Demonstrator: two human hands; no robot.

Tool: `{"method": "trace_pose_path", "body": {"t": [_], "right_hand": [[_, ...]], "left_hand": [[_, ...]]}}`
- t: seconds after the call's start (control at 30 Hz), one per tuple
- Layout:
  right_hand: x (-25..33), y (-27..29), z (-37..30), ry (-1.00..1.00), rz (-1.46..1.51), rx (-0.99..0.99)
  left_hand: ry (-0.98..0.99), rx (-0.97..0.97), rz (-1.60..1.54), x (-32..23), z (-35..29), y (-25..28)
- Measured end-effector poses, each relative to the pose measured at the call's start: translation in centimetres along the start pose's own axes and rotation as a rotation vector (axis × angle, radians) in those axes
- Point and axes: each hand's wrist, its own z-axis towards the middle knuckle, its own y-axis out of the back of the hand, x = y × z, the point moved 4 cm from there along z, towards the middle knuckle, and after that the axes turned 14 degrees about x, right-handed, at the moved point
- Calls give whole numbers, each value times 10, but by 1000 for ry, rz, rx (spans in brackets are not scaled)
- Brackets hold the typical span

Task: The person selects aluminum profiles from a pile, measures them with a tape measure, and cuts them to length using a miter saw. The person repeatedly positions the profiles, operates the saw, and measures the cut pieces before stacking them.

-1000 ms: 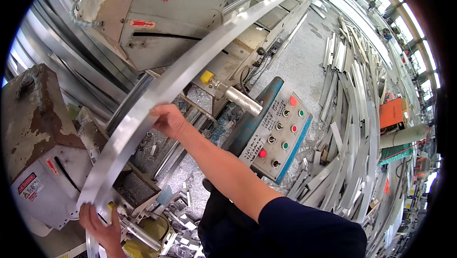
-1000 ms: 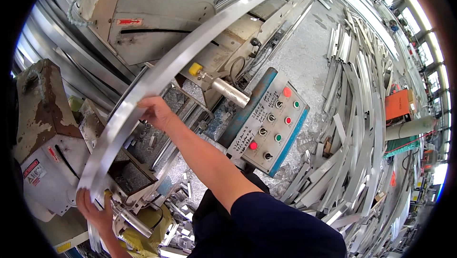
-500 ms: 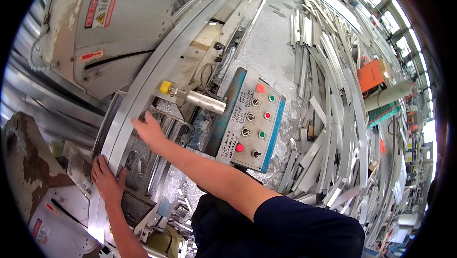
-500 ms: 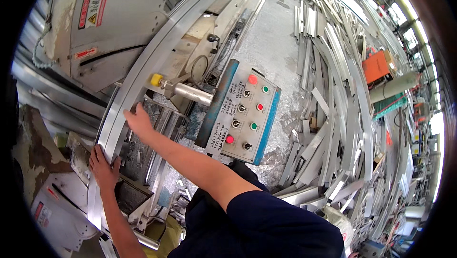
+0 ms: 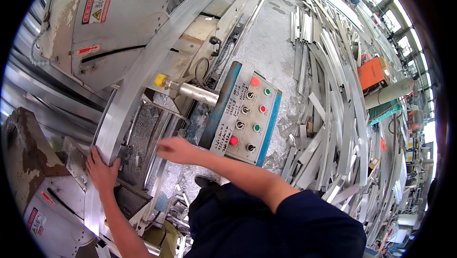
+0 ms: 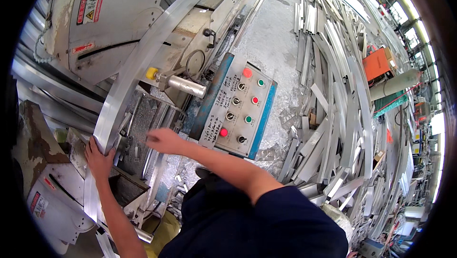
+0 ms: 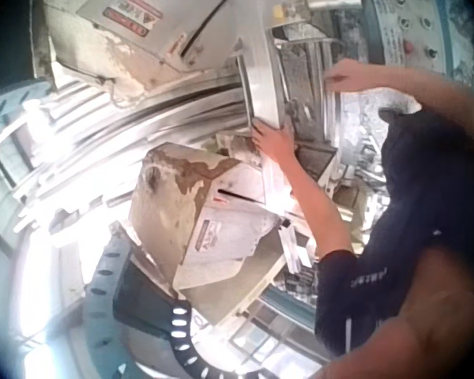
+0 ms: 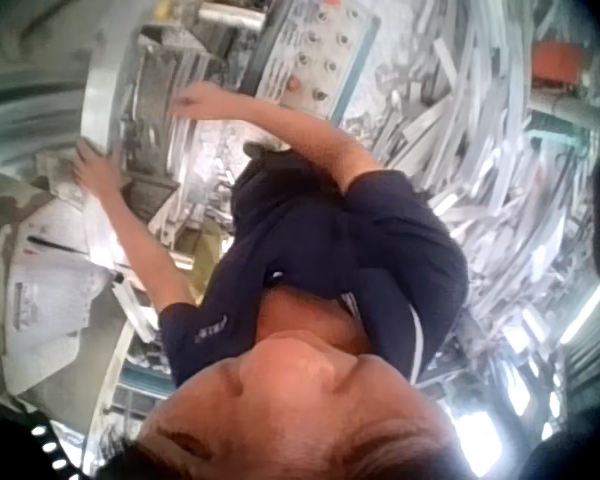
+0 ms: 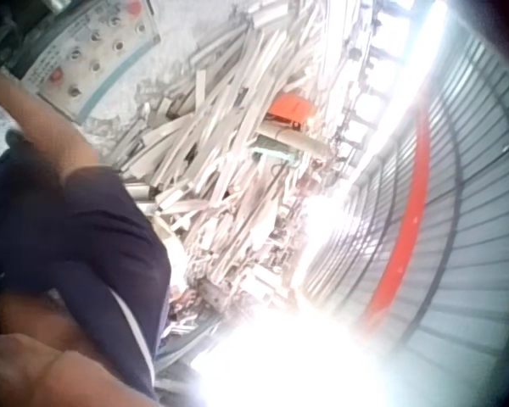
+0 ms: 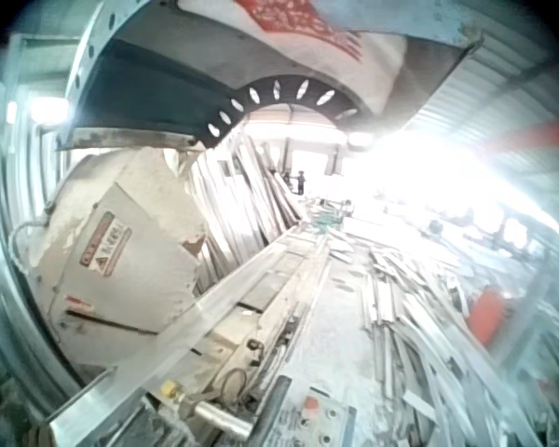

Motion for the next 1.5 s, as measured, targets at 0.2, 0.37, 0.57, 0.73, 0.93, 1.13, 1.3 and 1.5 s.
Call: {"method": "trace_pose_path", "body": {"t": [0.2,0.37,0.57,0.73,0.93,1.13,1.3,1.5], "right_hand": [[-37,47,-215,-319,-90,-432],[-56,91,-264,-589,-275,-561],[-49,110,-205,-610,-521,-395],[-53,119,-192,-694,-561,-299],[-70,118,-184,-699,-552,-189],[-70,120,-191,-675,-489,-171],[-71,121,-190,-677,-510,-118],[-77,119,-189,-645,-478,-96]], "left_hand": [[-1,15,-3,0,0,-1],[13,9,13,-2,-1,-1],[4,-23,19,-4,0,2],[14,-26,-17,-2,-2,1],[35,-17,4,-2,-1,0],[9,-37,5,2,1,-3],[19,-34,3,2,2,-4],[65,-15,15,0,2,-4]]}}
